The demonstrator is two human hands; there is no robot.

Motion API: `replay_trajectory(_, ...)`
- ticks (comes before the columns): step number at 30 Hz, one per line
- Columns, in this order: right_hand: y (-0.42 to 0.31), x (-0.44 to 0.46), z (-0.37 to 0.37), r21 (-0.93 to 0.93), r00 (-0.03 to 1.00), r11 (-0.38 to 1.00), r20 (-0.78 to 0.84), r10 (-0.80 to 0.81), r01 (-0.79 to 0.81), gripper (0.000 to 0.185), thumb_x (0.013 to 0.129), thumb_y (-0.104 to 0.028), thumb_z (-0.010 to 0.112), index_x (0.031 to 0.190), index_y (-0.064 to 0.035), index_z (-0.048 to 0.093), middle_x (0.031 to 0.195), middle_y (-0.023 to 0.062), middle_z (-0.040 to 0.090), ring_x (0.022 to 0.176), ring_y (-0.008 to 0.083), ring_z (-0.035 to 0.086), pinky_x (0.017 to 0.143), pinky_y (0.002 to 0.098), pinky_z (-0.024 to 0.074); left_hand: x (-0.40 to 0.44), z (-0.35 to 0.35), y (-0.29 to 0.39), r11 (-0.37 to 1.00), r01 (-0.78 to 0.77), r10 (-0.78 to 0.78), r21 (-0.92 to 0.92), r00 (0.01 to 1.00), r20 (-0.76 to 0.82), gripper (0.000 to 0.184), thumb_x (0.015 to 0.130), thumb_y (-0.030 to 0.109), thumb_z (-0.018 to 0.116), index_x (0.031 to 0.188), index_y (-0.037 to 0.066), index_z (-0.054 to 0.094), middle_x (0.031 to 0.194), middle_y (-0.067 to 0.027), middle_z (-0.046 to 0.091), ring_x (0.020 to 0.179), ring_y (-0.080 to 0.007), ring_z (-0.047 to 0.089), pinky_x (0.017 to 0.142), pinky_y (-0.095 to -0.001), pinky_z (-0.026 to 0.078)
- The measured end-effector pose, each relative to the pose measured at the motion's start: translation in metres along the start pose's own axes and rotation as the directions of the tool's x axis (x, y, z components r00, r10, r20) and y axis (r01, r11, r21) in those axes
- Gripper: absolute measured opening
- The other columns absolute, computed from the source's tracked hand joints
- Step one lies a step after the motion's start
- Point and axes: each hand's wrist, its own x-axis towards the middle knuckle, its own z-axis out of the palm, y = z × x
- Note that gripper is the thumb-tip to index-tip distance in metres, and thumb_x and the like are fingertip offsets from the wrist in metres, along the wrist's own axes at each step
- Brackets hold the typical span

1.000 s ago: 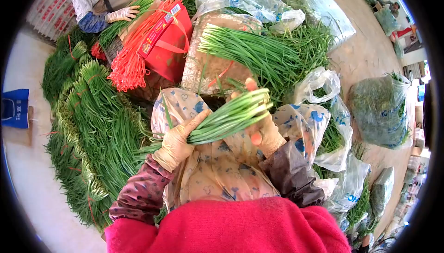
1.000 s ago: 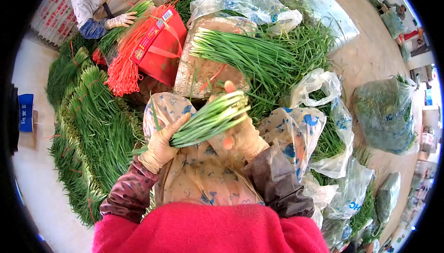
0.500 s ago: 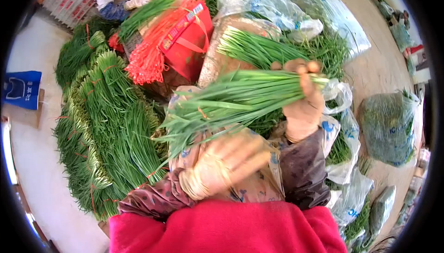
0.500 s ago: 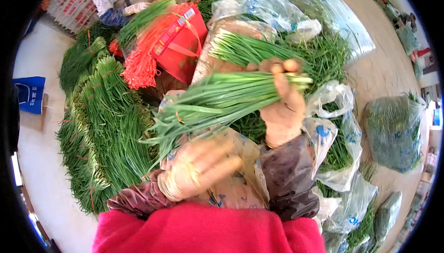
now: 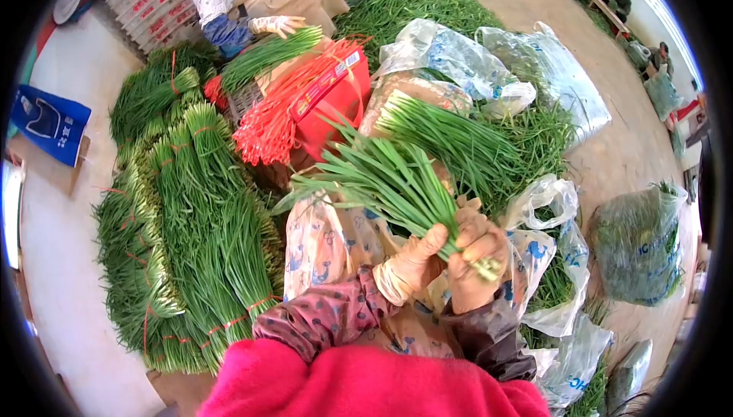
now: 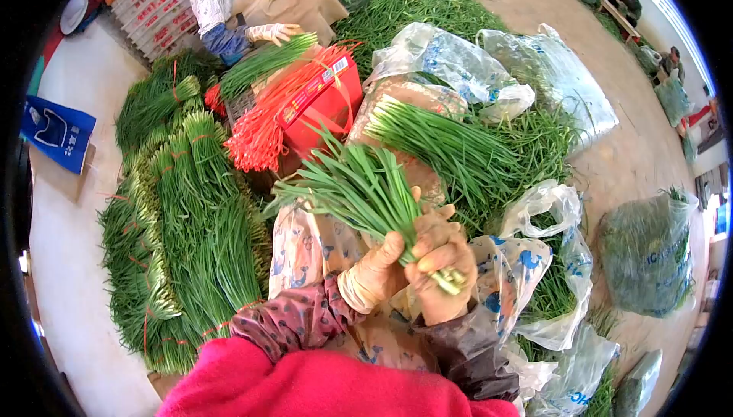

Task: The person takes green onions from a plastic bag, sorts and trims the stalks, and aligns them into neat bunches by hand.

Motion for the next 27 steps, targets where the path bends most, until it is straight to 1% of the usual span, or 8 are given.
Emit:
replay_trajectory(2,-0.001,-0.011,-0.001,-0.209,1.0,0.978,0.028,-0.01,0.016,0.023,0.078,-0.01,0.078,0.082,-0.0136,0.056,0.098,0.0024,0.059,0.108,0.027,0.057,0.093,0.0417,0.0444,0.006,0.003,0.005,0.998,0.035,-0.033,-0.048,0.999,0.037,0.072,0.082,0.036,0.074,0.139,0.006,0.04,0.103,-0.0011,0.056,0.1,-0.0173,0.056,0.092,-0.0374,0.047)
replay_trajectory(7,-0.004,-0.016,-0.018,-0.416,0.92,0.894,0.393,0.012,0.166,0.034,0.066,-0.002,0.078,0.094,-0.0097,0.06,0.11,0.0106,0.059,0.113,0.0393,0.054,0.09,0.0446,0.0463,0.002,-0.018,0.03,0.964,0.251,-0.252,-0.087,0.968,0.006,0.06,0.082,0.014,0.066,0.137,0.006,0.043,0.132,-0.0154,0.049,0.118,-0.0248,0.05,0.098,-0.0409,0.045)
replay_trajectory(12,-0.024,-0.012,-0.016,-0.539,0.807,0.83,0.549,0.217,0.143,0.037,0.07,-0.01,0.076,0.105,-0.0098,0.063,0.11,0.01,0.061,0.111,0.035,0.057,0.089,0.0426,0.0484,-0.006,-0.038,0.05,0.943,0.238,-0.174,0.233,0.949,-0.264,0.041,0.078,0.005,0.07,0.117,0.001,0.06,0.106,-0.0123,0.066,0.095,-0.024,0.064,0.083,-0.0359,0.055)
replay_trajectory(20,-0.034,0.041,-0.004,-0.691,0.929,0.721,0.227,0.291,-0.057,0.018,0.082,-0.005,0.065,0.1,-0.0036,0.067,0.087,0.0105,0.066,0.071,0.0262,0.064,0.064,0.0358,0.0506,-0.009,-0.044,0.052,0.858,0.206,-0.068,0.47,0.954,-0.293,0.052,0.071,-0.012,0.07,0.119,0.006,0.058,0.105,-0.0062,0.066,0.092,-0.0212,0.064,0.084,-0.0349,0.053)
replay_trajectory(22,-0.035,0.061,0.006,-0.718,0.91,0.621,0.415,0.017,0.316,0.026,0.082,-0.008,0.067,0.108,-0.0062,0.064,0.084,0.0083,0.064,0.066,0.0243,0.063,0.06,0.0323,0.0488,-0.009,-0.041,0.047,0.88,0.177,-0.043,0.441,0.954,-0.297,0.047,0.072,-0.012,0.069,0.114,0.004,0.059,0.099,-0.0062,0.066,0.088,-0.0199,0.065,0.079,-0.033,0.054)
replay_trajectory(23,-0.037,0.068,0.012,-0.72,0.911,0.621,0.411,0.022,0.31,0.026,0.082,-0.008,0.067,0.108,-0.0062,0.064,0.084,0.0083,0.064,0.066,0.0243,0.063,0.06,0.0323,0.0488,-0.009,-0.04,0.044,0.901,0.137,-0.008,0.411,0.954,-0.301,0.041,0.073,-0.012,0.069,0.11,0.002,0.06,0.093,-0.0062,0.067,0.084,-0.0186,0.065,0.075,-0.0312,0.054)
replay_trajectory(25,-0.039,0.079,0.025,-0.859,0.913,0.505,0.267,0.308,0.081,0.049,0.08,-0.011,0.071,0.126,-0.0104,0.054,0.082,0.0051,0.063,0.064,0.0204,0.062,0.06,0.0298,0.0486,-0.013,-0.042,0.043,0.898,0.136,0.004,0.417,0.948,-0.318,0.042,0.072,-0.012,0.07,0.111,0.003,0.06,0.094,-0.0064,0.066,0.083,-0.0187,0.065,0.074,-0.0309,0.054)
replay_trajectory(27,-0.022,0.081,0.028,-0.85,0.923,0.52,0.136,0.359,-0.077,0.061,0.078,-0.011,0.073,0.133,-0.0112,0.046,0.082,0.0037,0.062,0.064,0.0189,0.062,0.061,0.0297,0.0489,-0.012,-0.049,0.041,0.825,0.217,-0.038,0.521,0.943,-0.331,0.042,0.071,-0.011,0.071,0.11,0.003,0.06,0.095,-0.0066,0.066,0.081,-0.0186,0.065,0.073,-0.0308,0.054)
